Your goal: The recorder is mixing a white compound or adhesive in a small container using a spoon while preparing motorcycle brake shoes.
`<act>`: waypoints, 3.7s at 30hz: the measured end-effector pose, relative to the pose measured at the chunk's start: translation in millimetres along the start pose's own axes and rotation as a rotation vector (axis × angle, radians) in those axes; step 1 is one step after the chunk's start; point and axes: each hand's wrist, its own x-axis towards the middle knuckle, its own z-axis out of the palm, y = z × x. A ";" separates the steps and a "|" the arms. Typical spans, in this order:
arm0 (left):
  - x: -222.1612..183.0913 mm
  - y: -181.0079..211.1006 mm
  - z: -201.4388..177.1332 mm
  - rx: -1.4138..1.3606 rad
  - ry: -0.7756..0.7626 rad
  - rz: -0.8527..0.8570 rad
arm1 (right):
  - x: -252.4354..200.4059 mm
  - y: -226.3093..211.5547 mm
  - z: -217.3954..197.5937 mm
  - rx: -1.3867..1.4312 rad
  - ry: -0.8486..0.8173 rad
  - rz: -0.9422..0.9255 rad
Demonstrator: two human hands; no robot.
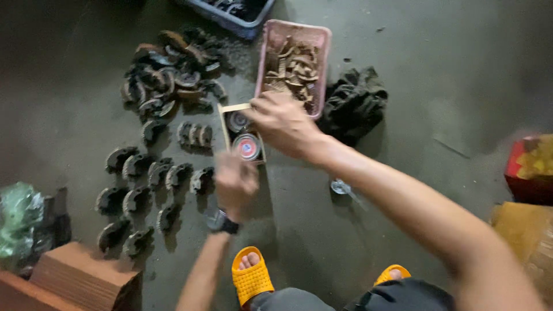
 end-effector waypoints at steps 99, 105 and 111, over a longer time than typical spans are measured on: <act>36.6 201.7 49.0 -1.663 -0.415 -0.822 | -134.6 -30.6 -187.5 -0.123 -0.793 0.347; 34.6 204.6 55.0 -1.712 -0.363 -0.862 | -147.3 -40.7 -180.0 0.063 -0.664 0.366; 34.5 192.9 57.8 -1.593 -0.341 -0.773 | -145.4 -30.5 -182.3 -0.084 -0.729 0.448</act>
